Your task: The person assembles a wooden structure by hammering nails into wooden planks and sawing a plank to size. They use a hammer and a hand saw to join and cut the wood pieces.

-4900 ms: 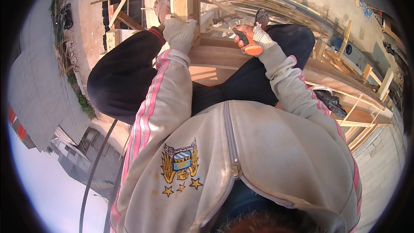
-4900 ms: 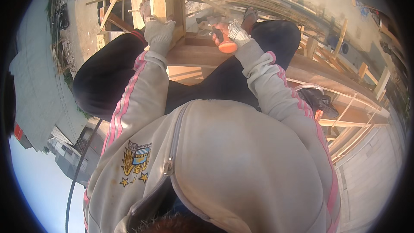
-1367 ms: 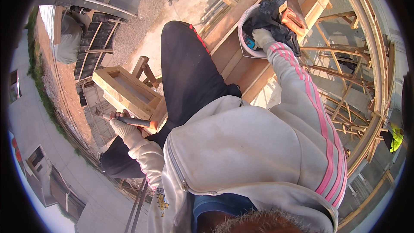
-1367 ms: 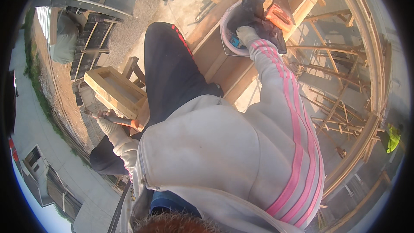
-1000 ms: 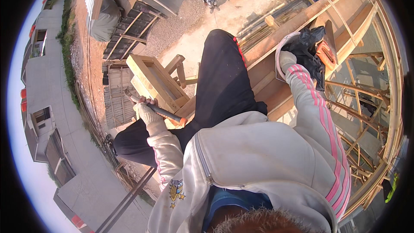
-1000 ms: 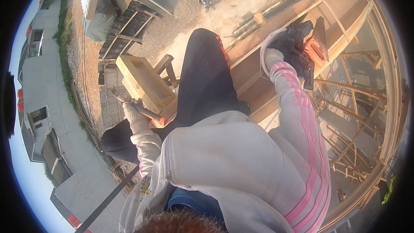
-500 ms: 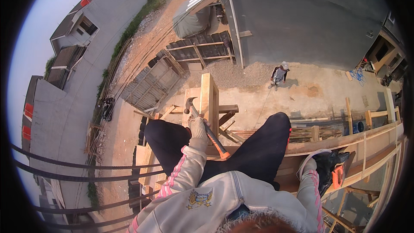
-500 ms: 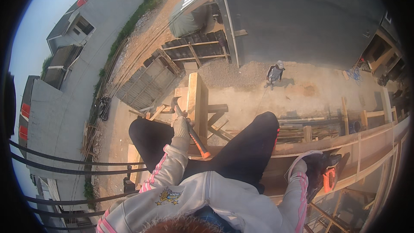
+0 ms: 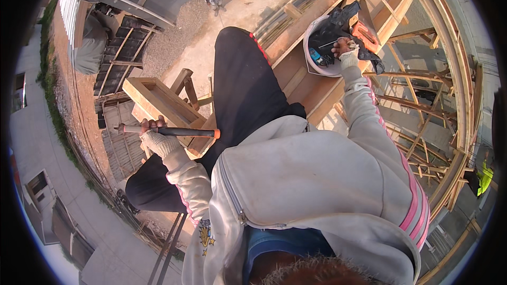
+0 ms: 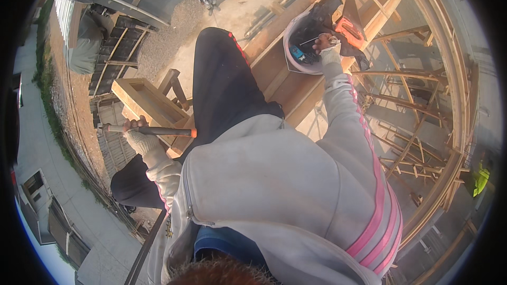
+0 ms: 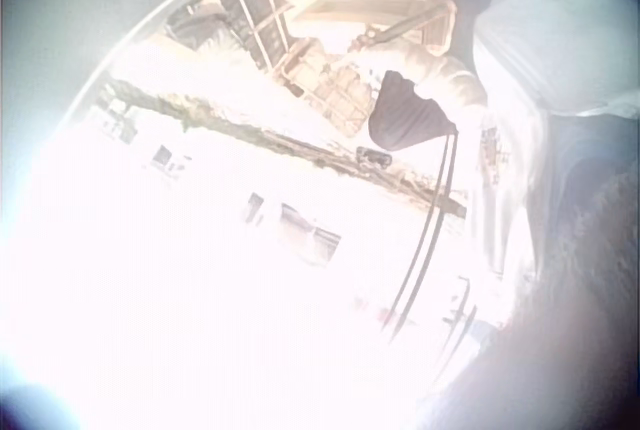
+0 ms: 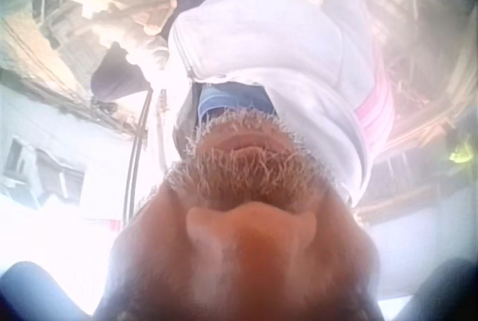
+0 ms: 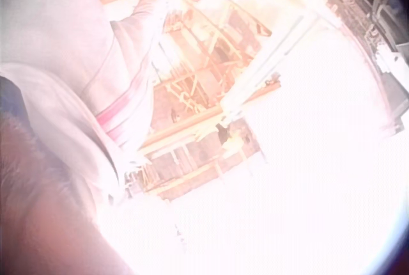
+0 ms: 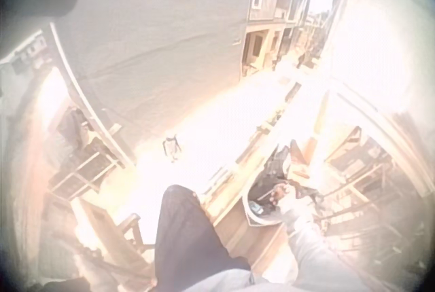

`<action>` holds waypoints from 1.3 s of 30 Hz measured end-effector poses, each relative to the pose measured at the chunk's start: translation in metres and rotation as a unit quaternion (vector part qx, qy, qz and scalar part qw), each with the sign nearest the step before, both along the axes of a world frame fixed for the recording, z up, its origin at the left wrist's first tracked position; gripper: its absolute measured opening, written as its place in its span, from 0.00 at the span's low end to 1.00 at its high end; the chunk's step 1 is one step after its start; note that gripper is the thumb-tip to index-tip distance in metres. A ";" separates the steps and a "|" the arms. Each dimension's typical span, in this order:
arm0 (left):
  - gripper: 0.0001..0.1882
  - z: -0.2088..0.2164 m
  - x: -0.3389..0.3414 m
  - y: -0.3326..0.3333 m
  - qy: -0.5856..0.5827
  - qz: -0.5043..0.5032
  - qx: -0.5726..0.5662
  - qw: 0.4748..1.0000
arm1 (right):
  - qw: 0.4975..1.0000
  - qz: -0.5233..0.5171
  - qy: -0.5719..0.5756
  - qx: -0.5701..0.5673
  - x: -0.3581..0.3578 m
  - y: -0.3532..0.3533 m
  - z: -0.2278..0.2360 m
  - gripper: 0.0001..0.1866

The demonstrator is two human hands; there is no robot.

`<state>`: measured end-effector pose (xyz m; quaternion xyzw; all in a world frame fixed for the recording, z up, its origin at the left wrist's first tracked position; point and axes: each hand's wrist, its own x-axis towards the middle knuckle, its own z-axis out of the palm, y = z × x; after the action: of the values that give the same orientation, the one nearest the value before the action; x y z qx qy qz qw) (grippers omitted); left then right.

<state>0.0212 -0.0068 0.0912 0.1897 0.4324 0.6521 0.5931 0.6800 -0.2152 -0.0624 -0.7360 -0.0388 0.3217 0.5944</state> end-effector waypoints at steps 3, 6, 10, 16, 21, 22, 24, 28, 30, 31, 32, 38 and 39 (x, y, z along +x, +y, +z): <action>0.12 0.013 0.004 -0.008 0.035 -0.016 0.000 0.999 | 0.994 -0.050 0.064 0.068 -0.017 0.013 0.016 0.07; 0.13 0.037 0.047 -0.017 0.068 -0.056 0.014 0.996 | 0.986 -0.078 0.092 0.118 -0.004 0.005 0.005 0.09; 0.16 0.033 0.044 -0.021 0.151 -0.101 -0.016 0.983 | 0.940 0.192 -0.209 -0.189 -0.017 0.001 0.000 0.10; 0.14 0.021 0.038 -0.023 0.109 -0.051 -0.044 0.992 | 0.620 0.526 -0.396 -0.428 -0.051 0.039 0.047 0.15; 0.16 0.014 0.036 -0.026 0.102 -0.017 -0.055 0.993 | 0.696 0.432 -0.475 -0.322 -0.051 0.061 0.012 0.15; 0.16 0.012 0.030 -0.026 0.089 -0.016 -0.048 0.995 | 0.687 0.428 -0.484 -0.333 -0.057 0.064 0.016 0.16; 0.16 0.013 0.025 -0.026 0.081 -0.009 -0.043 0.996 | 0.667 0.420 -0.501 -0.358 -0.067 0.066 0.031 0.17; 0.16 0.017 0.038 -0.025 0.093 0.032 -0.078 0.992 | 0.640 0.391 -0.470 -0.466 -0.032 0.036 0.041 0.19; 0.16 0.012 0.035 -0.024 0.092 0.036 -0.088 0.991 | 0.607 0.429 -0.461 -0.485 -0.018 0.024 0.037 0.17; 0.16 0.009 0.031 -0.023 0.086 0.028 -0.082 0.993 | 0.590 0.447 -0.457 -0.493 -0.013 0.022 0.037 0.16; 0.15 0.006 0.029 -0.024 0.080 0.021 -0.075 0.994 | 0.569 0.445 -0.463 -0.514 -0.009 0.019 0.039 0.15; 0.14 0.000 0.021 -0.023 0.077 0.037 -0.069 0.994 | 0.622 0.371 -0.418 -0.549 0.005 0.019 0.053 0.15; 0.14 0.000 0.020 -0.022 0.074 0.040 -0.052 0.995 | 0.598 0.420 -0.420 -0.538 0.000 0.027 0.054 0.18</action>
<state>0.0416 -0.0288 0.0911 0.1889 0.5159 0.6362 0.5417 0.6799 -0.1880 -0.0087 -0.8789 -0.4087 0.1537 -0.1923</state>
